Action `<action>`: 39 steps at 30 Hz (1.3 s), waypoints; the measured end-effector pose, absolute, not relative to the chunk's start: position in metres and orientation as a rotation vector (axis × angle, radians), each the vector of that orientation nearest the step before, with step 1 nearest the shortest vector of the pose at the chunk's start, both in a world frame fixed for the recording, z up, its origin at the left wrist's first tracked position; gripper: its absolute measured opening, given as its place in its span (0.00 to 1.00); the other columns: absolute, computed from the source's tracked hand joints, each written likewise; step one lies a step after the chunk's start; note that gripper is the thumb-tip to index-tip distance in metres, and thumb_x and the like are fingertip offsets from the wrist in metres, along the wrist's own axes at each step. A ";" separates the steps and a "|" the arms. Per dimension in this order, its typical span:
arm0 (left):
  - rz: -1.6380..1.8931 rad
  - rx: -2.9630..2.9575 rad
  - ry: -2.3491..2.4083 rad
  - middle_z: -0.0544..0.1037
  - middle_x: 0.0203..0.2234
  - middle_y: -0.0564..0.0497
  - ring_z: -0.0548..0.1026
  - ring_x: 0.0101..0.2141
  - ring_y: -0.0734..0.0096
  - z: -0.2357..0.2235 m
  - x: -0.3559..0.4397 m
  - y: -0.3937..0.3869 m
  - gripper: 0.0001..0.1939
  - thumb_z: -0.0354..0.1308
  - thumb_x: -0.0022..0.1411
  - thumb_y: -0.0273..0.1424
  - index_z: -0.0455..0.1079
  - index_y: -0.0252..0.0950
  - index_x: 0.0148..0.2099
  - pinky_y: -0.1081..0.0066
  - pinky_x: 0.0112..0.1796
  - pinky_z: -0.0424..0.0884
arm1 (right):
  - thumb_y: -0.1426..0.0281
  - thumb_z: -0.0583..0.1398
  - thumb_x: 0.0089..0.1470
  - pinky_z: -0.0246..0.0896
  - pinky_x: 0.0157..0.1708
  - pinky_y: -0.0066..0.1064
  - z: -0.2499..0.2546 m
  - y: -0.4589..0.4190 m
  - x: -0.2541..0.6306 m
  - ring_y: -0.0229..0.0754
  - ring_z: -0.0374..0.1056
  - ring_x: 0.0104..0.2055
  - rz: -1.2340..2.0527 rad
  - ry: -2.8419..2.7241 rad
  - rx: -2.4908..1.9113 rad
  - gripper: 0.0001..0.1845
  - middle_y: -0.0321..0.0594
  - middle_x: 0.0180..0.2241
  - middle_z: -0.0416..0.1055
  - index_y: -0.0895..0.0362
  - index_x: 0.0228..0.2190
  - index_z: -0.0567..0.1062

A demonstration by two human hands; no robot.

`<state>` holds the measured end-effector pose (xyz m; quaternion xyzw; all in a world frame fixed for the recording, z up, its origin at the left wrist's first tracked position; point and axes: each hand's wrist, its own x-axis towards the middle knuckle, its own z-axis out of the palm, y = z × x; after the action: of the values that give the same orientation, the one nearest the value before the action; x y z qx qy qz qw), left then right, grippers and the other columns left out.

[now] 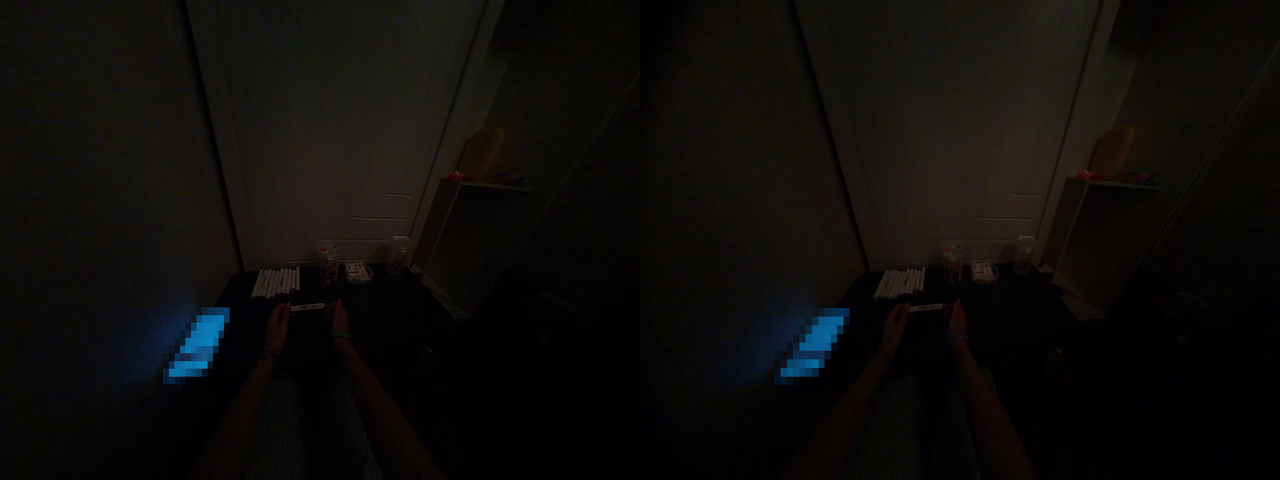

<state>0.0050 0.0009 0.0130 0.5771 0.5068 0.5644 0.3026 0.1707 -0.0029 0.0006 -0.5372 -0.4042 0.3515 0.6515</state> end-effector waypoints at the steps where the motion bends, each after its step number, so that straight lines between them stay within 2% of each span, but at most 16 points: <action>1: 1.496 1.532 1.337 0.71 0.24 0.53 0.68 0.29 0.71 0.013 0.005 0.001 0.19 0.48 0.52 0.47 0.66 0.36 0.33 0.73 0.32 0.62 | 0.48 0.39 0.50 0.54 0.25 0.27 0.000 -0.003 0.171 0.37 0.63 0.22 0.793 -0.923 -1.225 0.32 0.37 0.18 0.67 0.56 0.17 0.66; 12: 1.513 1.489 1.327 0.71 0.25 0.53 0.68 0.30 0.70 0.020 0.008 -0.004 0.20 0.48 0.52 0.48 0.67 0.37 0.33 0.73 0.33 0.63 | 0.48 0.39 0.51 0.55 0.25 0.27 0.001 -0.004 0.172 0.37 0.64 0.22 0.781 -0.915 -1.242 0.33 0.39 0.18 0.69 0.57 0.18 0.69; 17: 1.576 1.396 1.326 0.71 0.27 0.52 0.68 0.31 0.71 0.017 0.003 -0.002 0.21 0.47 0.52 0.49 0.66 0.36 0.35 0.73 0.34 0.63 | 0.47 0.28 0.50 0.57 0.25 0.28 0.011 -0.012 0.177 0.37 0.64 0.21 0.978 -0.959 -1.085 0.44 0.43 0.17 0.69 0.59 0.15 0.71; 20: 1.595 1.350 1.327 0.69 0.25 0.53 0.66 0.27 0.74 0.015 -0.001 0.000 0.21 0.46 0.53 0.49 0.66 0.36 0.35 0.75 0.29 0.62 | 0.48 0.23 0.48 0.58 0.27 0.29 0.018 -0.018 0.180 0.38 0.64 0.22 1.094 -1.025 -1.010 0.50 0.45 0.18 0.70 0.60 0.19 0.75; 24: 1.602 1.317 1.322 0.67 0.22 0.54 0.63 0.23 0.76 0.016 0.000 -0.001 0.22 0.45 0.53 0.49 0.65 0.36 0.34 0.76 0.25 0.60 | 0.48 0.22 0.48 0.57 0.27 0.29 0.022 -0.024 0.181 0.38 0.64 0.22 1.077 -1.053 -1.020 0.53 0.47 0.19 0.71 0.61 0.25 0.78; 31: 1.610 1.295 1.317 0.67 0.20 0.56 0.62 0.21 0.77 0.017 0.000 -0.003 0.22 0.46 0.52 0.50 0.66 0.36 0.33 0.76 0.24 0.58 | 0.48 0.24 0.50 0.56 0.26 0.29 0.018 -0.023 0.179 0.38 0.63 0.20 1.040 -1.018 -0.965 0.51 0.46 0.17 0.70 0.61 0.24 0.78; 39: 1.533 1.417 1.242 0.71 0.26 0.52 0.67 0.28 0.74 0.017 0.004 0.000 0.20 0.49 0.52 0.47 0.67 0.36 0.36 0.74 0.30 0.62 | 0.48 0.31 0.52 0.55 0.26 0.29 0.019 -0.018 0.176 0.36 0.63 0.19 0.984 -0.993 -1.054 0.43 0.42 0.15 0.68 0.59 0.17 0.74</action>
<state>0.0038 -0.0002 0.0168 0.5467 0.4793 0.5913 0.3489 0.1755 -0.0179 0.0191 -0.4621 -0.4354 0.4317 0.6407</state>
